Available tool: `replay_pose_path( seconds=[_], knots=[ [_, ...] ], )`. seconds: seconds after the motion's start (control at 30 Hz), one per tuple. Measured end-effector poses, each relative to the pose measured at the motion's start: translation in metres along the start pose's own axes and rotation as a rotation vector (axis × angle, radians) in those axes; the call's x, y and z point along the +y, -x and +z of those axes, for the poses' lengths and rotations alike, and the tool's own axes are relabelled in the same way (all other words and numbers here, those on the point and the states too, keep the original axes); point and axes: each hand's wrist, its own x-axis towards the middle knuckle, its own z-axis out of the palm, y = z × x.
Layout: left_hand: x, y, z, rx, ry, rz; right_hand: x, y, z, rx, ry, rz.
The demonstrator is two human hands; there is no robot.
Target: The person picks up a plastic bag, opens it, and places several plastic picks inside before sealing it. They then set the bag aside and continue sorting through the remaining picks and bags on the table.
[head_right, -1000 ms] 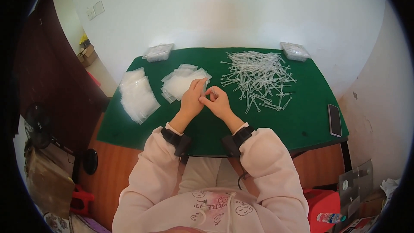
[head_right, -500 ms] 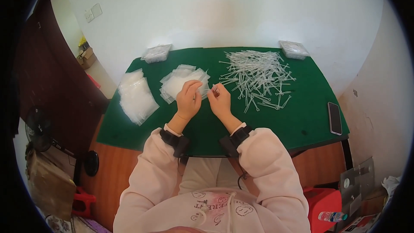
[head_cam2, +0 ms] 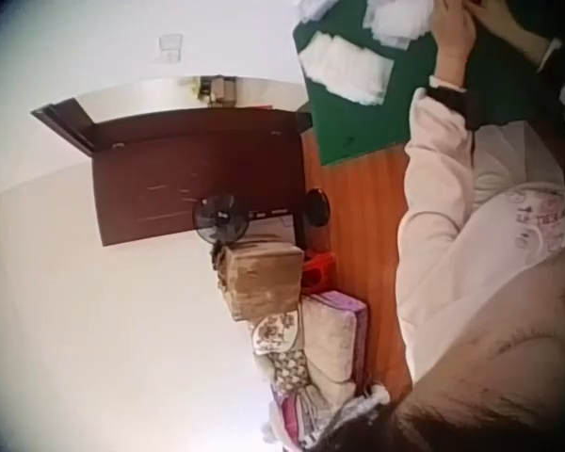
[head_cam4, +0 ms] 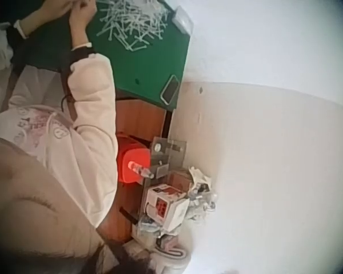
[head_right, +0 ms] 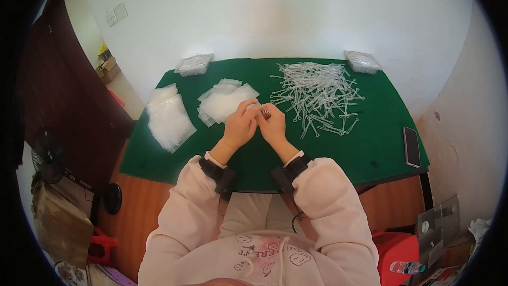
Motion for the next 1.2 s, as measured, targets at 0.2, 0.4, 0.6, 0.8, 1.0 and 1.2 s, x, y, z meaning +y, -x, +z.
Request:
replay_pose_path(
  seconds=[0.2, 0.4, 0.6, 0.8, 1.0, 1.2],
  knots=[
    [-0.006, -0.012, -0.018, 0.061, 0.014, 0.093, 0.005, 0.000, 0.000, -0.056, -0.111, -0.018],
    [-0.006, -0.009, -0.024, -0.180, 0.077, 0.172, 0.002, -0.001, -0.001, -0.111, -0.279, -0.006],
    [-0.010, -0.010, -0.020, -0.169, 0.006, 0.170, 0.006, -0.003, -0.003, -0.144, -0.439, 0.115],
    [-0.013, -0.009, -0.012, -0.023, -0.017, 0.184, 0.007, -0.002, -0.004, -0.196, -0.350, 0.132],
    [-0.018, -0.010, -0.009, 0.009, -0.002, 0.204, 0.013, -0.004, -0.004, -0.175, -0.205, 0.099],
    [-0.017, -0.007, -0.008, -0.037, 0.068, 0.166, 0.015, -0.005, -0.005, -0.169, -0.205, 0.145]
  ],
)
